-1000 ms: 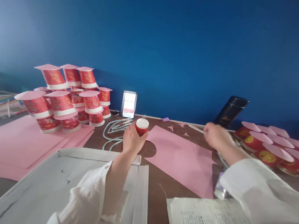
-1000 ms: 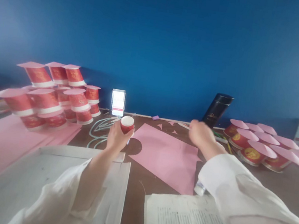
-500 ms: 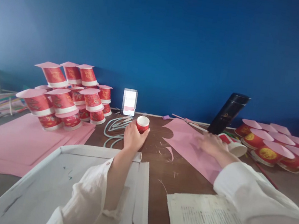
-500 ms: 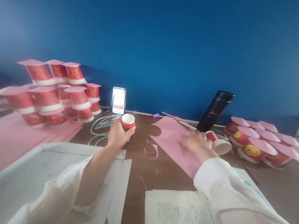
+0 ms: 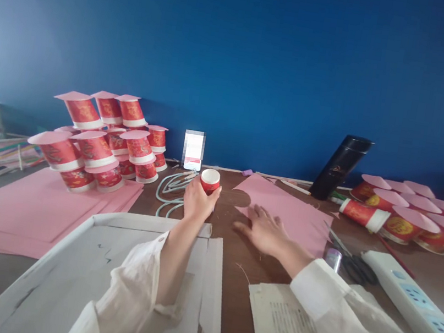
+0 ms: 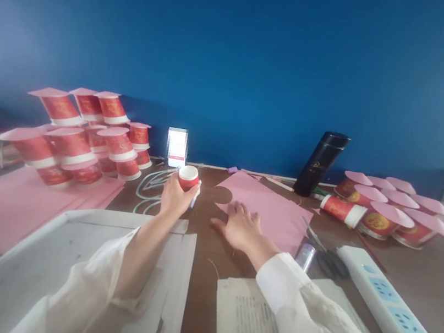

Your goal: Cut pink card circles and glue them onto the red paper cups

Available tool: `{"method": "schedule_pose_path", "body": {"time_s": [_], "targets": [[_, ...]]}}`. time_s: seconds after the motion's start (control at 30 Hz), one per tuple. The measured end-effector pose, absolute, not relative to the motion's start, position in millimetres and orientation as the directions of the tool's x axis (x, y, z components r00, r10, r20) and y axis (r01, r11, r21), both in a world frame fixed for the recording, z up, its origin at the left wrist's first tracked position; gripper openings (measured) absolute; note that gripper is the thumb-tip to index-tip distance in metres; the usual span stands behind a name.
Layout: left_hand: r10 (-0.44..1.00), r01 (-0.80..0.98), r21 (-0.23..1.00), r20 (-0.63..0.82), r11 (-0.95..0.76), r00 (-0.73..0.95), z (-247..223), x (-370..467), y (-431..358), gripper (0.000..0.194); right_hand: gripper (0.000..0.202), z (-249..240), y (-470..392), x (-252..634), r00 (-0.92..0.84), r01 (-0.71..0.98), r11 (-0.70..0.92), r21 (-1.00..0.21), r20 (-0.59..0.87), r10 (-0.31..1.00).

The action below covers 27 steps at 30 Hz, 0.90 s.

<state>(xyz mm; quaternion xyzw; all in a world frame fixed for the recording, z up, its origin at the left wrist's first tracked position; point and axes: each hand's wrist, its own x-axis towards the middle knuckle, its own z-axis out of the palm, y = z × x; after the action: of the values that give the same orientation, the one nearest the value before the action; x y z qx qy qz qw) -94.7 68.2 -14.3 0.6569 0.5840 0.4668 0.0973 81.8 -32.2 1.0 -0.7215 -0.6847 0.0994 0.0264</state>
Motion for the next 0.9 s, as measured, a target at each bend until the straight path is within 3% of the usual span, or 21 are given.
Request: {"method": "schedule_pose_path", "body": {"time_s": [0.13,0.2,0.3,0.37,0.5,0.57,0.63,0.73,0.9], "targets": [[0.864,0.56,0.79,0.444,-0.25,-0.239,-12,-98,71,0.055,0.067,15,-67,81,-0.223,0.934,0.2,-0.298,-0.045,0.974],[0.866,0.506,0.829,0.417,-0.237,-0.277,-12,-98,72,0.054,0.06,28,-75,92,-0.192,0.936,0.171,-0.309,-0.04,0.981],[0.866,0.475,0.843,0.416,-0.253,-0.278,-13,-98,72,0.054,0.068,41,-71,114,0.071,0.961,-0.111,-0.254,-0.16,0.985],[0.86,0.469,0.841,0.43,-0.271,-0.274,-14,-98,71,0.055,0.064,41,-65,120,0.144,0.952,-0.167,-0.257,-0.108,0.984],[0.85,0.464,0.835,0.451,-0.295,-0.272,-13,-99,69,0.056,0.049,24,-59,99,0.018,0.951,-0.004,-0.31,0.042,0.999],[0.846,0.473,0.828,0.461,-0.302,-0.267,-11,-99,68,0.055,0.055,16,-61,81,-0.072,0.962,0.082,-0.26,0.047,0.996],[0.841,0.482,0.815,0.479,-0.321,-0.251,-10,-99,67,0.056,0.043,15,-63,69,-0.095,0.976,0.1,-0.192,0.038,0.995],[0.844,0.481,0.796,0.502,-0.366,-0.189,-8,-98,63,0.057,0.02,19,-63,63,-0.081,0.988,0.079,-0.134,-0.005,0.997],[0.87,0.393,0.777,0.456,-0.492,0.187,-7,-96,57,0.053,0.028,16,-58,70,-0.087,0.993,0.091,-0.075,0.061,0.994]]}}
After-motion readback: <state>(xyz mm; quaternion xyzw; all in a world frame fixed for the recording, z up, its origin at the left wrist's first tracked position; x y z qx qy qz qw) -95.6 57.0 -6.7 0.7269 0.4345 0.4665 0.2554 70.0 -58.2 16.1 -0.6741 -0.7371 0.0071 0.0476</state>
